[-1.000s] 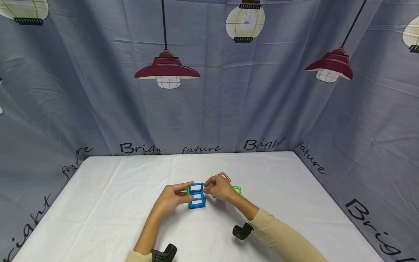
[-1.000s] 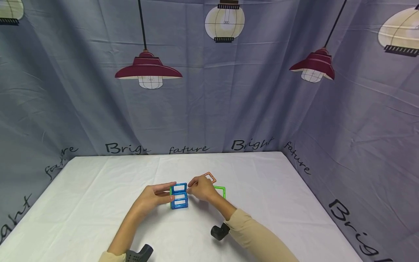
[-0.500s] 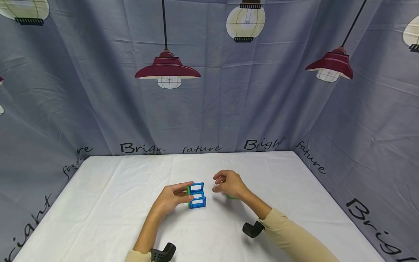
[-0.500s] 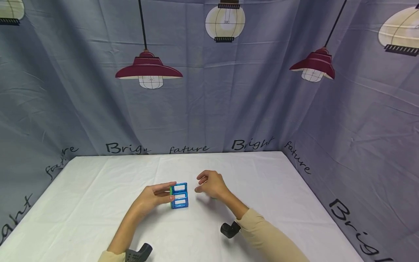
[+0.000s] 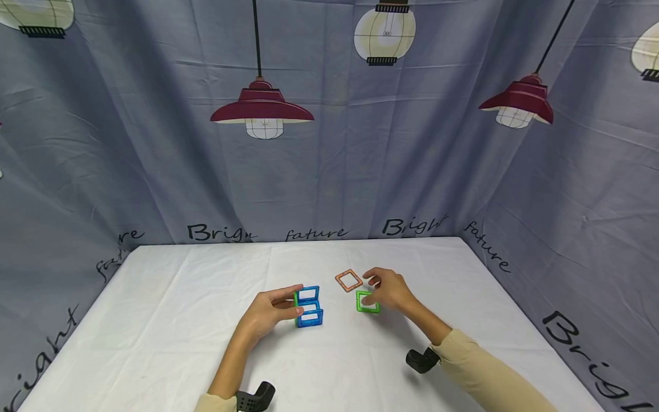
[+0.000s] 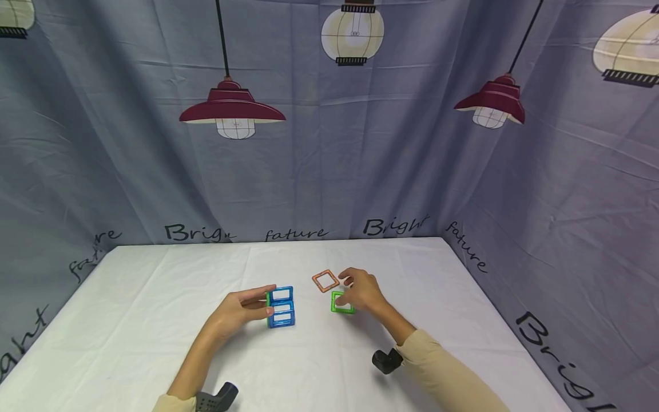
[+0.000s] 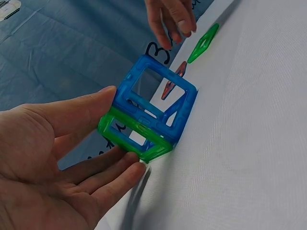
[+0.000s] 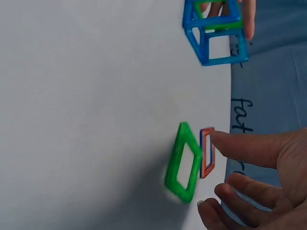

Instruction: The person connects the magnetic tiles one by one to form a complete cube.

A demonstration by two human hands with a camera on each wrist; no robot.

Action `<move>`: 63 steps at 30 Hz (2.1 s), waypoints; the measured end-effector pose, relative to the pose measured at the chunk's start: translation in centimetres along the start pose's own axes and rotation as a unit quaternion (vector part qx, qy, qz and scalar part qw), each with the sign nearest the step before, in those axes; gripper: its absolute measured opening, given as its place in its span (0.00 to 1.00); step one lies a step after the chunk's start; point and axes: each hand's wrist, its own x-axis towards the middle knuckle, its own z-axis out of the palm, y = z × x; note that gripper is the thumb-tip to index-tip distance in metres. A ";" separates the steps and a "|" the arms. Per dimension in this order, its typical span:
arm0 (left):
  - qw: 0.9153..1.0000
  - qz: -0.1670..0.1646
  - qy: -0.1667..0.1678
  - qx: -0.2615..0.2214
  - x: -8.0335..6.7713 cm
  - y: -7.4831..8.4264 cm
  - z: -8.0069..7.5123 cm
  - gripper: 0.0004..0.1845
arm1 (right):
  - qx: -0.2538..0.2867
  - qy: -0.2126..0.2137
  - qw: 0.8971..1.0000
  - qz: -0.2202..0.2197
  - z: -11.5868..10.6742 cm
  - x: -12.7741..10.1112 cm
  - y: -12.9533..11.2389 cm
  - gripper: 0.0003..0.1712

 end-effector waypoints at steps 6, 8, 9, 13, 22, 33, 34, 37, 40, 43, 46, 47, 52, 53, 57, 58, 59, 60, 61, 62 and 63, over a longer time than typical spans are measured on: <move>1.000 -0.003 -0.007 -0.006 -0.2 0.0 -0.1 0.26 | -0.020 -0.017 1.000 0.009 0.0 -0.6 1.6 0.37; 1.000 -0.002 -0.008 -0.006 -0.2 0.0 -0.1 0.26 | -0.024 -0.020 0.999 0.009 0.0 -0.7 2.0 0.38; 1.000 -0.002 -0.008 -0.007 -0.2 0.0 -0.1 0.26 | -0.027 -0.022 0.999 0.008 0.0 -0.7 2.1 0.38; 1.000 0.000 -0.007 -0.008 -0.2 0.0 -0.2 0.26 | -0.035 -0.024 0.999 0.002 0.2 -0.7 2.4 0.39; 1.000 0.001 -0.007 -0.003 -0.1 -0.2 -0.3 0.26 | -0.038 -0.010 0.999 -0.004 0.9 -0.7 2.5 0.32; 1.000 0.007 -0.009 -0.014 -0.2 -0.2 -0.4 0.27 | -0.031 -0.023 0.999 -0.037 2.4 -0.8 0.7 0.29; 1.000 0.007 -0.008 -0.015 -0.2 -0.2 -0.3 0.27 | -0.029 -0.025 0.999 -0.039 2.6 -0.9 0.4 0.29; 1.000 0.008 -0.004 -0.012 -0.1 -0.3 -0.3 0.27 | -0.027 -0.028 0.998 -0.045 3.1 -0.9 -0.3 0.29; 1.000 0.007 -0.001 -0.012 -0.1 -0.3 -0.2 0.26 | -0.025 -0.034 0.998 -0.048 3.5 -0.9 -1.0 0.30; 1.000 0.006 -0.001 -0.013 0.0 -0.3 -0.2 0.26 | -0.026 -0.040 0.997 -0.054 3.8 -0.8 -1.5 0.30; 1.000 0.006 -0.003 -0.014 0.0 -0.3 -0.2 0.26 | -0.027 -0.045 0.997 -0.056 4.1 -0.7 -1.9 0.30; 1.000 0.006 -0.003 -0.014 -0.1 -0.3 -0.2 0.26 | -0.027 -0.047 0.997 -0.056 4.2 -0.7 -2.1 0.30; 1.000 0.004 -0.001 -0.013 -0.1 -0.3 -0.3 0.26 | -0.027 -0.051 0.996 -0.064 4.4 -0.5 -2.6 0.30; 1.000 0.004 -0.001 -0.014 -0.1 -0.3 -0.3 0.26 | -0.027 -0.051 0.996 -0.066 4.5 -0.5 -2.7 0.29; 1.000 0.006 -0.003 -0.013 -0.1 -0.3 -0.3 0.26 | -0.028 -0.052 0.996 -0.068 4.6 -0.4 -2.9 0.29; 1.000 0.006 -0.004 -0.014 -0.1 -0.3 -0.3 0.26 | -0.029 -0.053 0.996 -0.068 4.6 -0.4 -2.9 0.29; 1.000 0.006 -0.005 -0.015 -0.1 -0.3 -0.3 0.26 | -0.029 -0.053 0.996 -0.068 4.7 -0.3 -2.9 0.29; 1.000 0.007 -0.006 -0.014 0.0 -0.3 -0.3 0.26 | -0.030 -0.053 0.996 -0.069 4.7 -0.3 -2.9 0.29; 1.000 0.007 -0.006 -0.013 0.0 -0.3 -0.3 0.25 | -0.030 -0.054 0.996 -0.070 4.7 -0.3 -2.9 0.29; 1.000 0.008 -0.006 -0.013 0.0 -0.3 -0.3 0.25 | -0.030 -0.054 0.996 -0.070 4.8 -0.3 -2.9 0.29; 1.000 0.008 -0.006 -0.013 0.0 -0.3 -0.3 0.25 | -0.030 -0.054 0.996 -0.071 4.8 -0.2 -2.9 0.29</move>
